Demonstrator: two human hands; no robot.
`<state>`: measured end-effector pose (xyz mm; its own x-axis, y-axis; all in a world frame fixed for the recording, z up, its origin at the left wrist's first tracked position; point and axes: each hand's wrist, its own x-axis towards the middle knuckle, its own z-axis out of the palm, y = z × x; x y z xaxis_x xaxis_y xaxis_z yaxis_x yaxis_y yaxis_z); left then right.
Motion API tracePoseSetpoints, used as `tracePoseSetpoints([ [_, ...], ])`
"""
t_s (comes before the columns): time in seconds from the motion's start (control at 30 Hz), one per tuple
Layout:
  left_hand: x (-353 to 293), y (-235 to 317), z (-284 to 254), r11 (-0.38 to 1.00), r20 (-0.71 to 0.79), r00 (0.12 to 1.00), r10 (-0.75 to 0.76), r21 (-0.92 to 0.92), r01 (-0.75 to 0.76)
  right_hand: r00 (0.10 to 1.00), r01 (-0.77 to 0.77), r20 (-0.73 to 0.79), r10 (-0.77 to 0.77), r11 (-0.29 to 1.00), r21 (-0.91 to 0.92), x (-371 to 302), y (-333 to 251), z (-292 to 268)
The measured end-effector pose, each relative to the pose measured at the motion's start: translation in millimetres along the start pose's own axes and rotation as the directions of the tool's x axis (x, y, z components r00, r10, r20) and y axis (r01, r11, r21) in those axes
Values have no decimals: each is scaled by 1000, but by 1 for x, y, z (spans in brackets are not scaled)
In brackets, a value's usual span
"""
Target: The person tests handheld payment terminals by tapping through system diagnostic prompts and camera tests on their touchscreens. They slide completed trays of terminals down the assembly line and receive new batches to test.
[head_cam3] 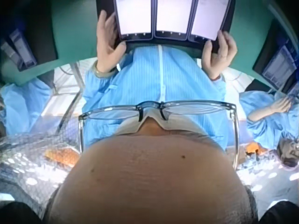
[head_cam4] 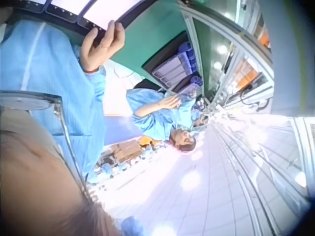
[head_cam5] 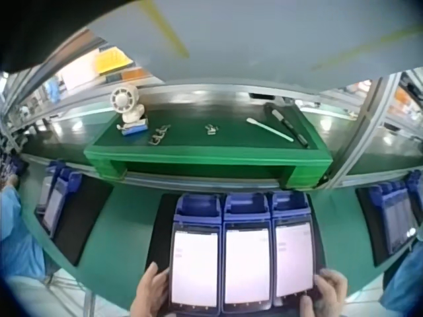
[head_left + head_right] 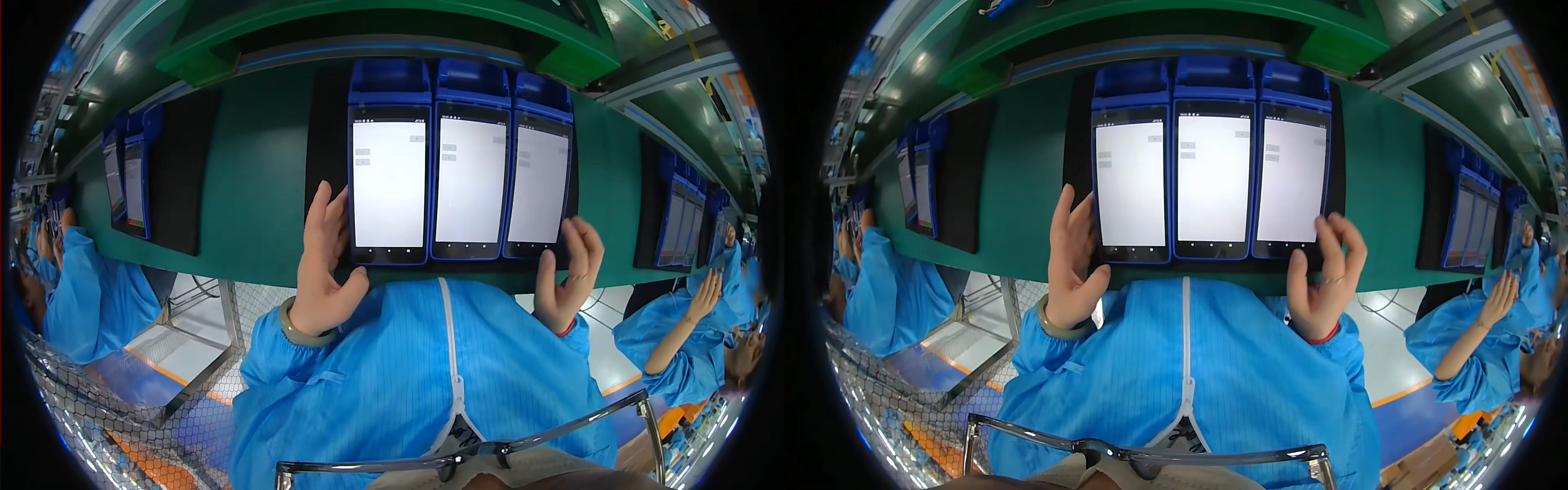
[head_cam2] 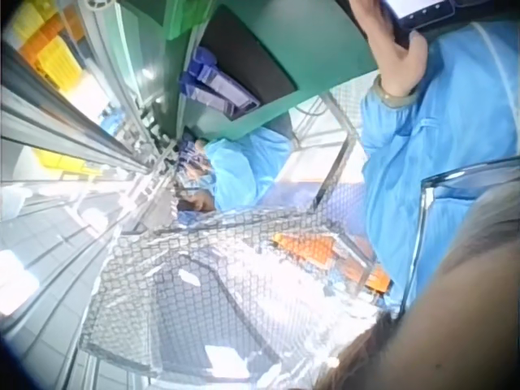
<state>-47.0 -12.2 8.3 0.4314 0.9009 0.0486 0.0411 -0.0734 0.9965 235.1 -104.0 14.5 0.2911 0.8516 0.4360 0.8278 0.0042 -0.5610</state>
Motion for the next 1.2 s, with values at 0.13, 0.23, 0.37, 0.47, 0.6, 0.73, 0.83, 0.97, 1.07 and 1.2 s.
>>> tracePoseSetpoints([
  [0.13, 4, -5, 1, 1000, -53, 998, -21, 18, 22, 999, 47, 15, -47, 999, 9, -16, -5, 0],
  [0.23, 4, -1, 3, 998, -90, 995, -35, 57, 40, 992, 120, 26, -121, 993, 14, -17, -12, -1],
  [0.37, 3, -3, 6, 998, -103, 994, -26, 52, 31, 968, 237, 78, -237, 972, 10, -13, -21, 3],
  [0.47, 0, -4, 3, 998, -111, 994, -20, 51, 26, 927, 344, 168, -335, 938, -29, -5, -34, 12],
  [0.6, 5, 3, 0, 998, -77, 996, -36, 40, 39, 919, 370, 171, -356, 927, -56, 4, -48, 27],
  [0.73, 11, 8, -23, 993, -163, 983, -88, 68, 100, 927, 341, 202, -318, 936, -92, 3, -42, 30],
  [0.83, 4, -6, -75, 924, -357, 934, 24, 364, 116, 956, 281, 105, -274, 958, -61, -1, -29, 17],
  [0.97, 7, -6, -155, 334, -324, 935, 142, 905, 263, 980, 195, 68, -186, 966, -169, -13, -4, 1],
  [1.07, 11, -9, -194, -220, 18, 962, 274, 975, 44, 969, 246, 85, -234, 950, -192, -9, -1, 6],
  [1.2, 26, -2, -193, -235, -9, 999, 52, 972, 21, 982, 188, 16, -188, 963, -195, -10, -6, -8],
])
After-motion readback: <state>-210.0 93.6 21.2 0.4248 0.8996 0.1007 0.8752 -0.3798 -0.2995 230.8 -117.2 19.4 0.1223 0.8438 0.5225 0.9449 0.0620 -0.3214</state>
